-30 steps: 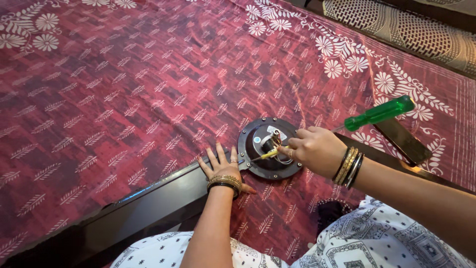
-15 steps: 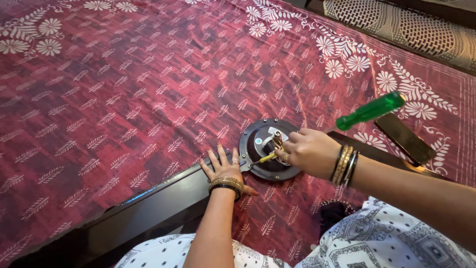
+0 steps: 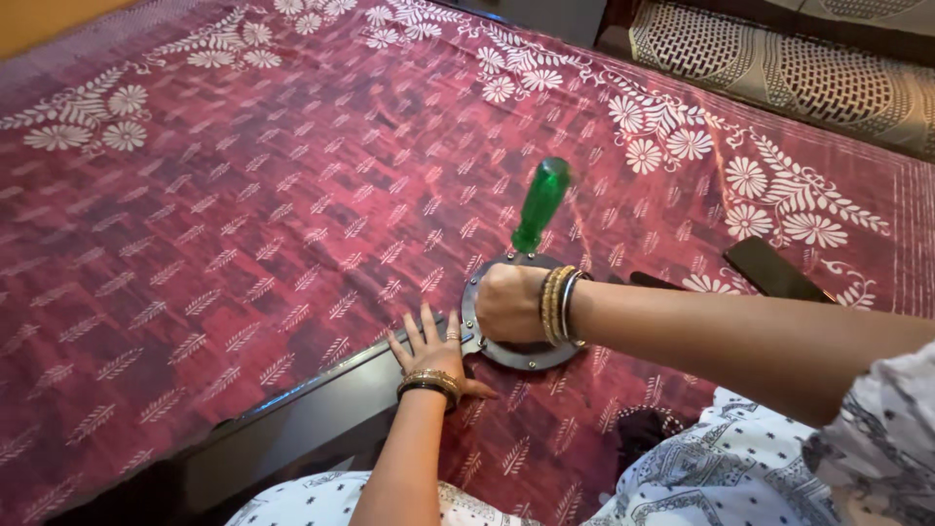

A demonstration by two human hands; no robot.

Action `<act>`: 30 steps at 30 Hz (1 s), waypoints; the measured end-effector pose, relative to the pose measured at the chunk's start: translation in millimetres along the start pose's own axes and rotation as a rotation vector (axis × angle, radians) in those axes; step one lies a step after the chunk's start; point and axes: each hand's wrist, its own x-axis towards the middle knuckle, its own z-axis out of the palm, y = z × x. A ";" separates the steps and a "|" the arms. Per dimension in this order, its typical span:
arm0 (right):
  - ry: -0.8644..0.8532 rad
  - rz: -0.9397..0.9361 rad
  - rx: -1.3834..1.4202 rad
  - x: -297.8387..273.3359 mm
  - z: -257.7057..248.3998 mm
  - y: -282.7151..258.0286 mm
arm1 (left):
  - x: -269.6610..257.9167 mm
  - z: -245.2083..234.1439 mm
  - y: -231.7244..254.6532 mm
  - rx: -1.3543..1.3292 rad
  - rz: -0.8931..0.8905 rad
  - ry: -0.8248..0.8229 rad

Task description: The person uses a screwdriver to tighten screws on the central hub of a ceiling fan placed on a bed. They repeatedly adjust the fan and the screwdriver, occasionally pausing to reposition their hands or the fan blade.

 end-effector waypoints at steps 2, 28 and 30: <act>-0.048 -0.021 0.037 3.6 8.4 2.7 | 0.1 -1.2 0.0 -0.024 0.013 0.004; -0.737 0.501 0.510 48.1 -15.9 22.2 | 2.0 -0.6 5.3 0.017 -0.022 -0.038; -0.714 0.505 0.484 54.5 -17.7 19.8 | 7.8 2.6 4.3 -0.001 -0.015 -0.029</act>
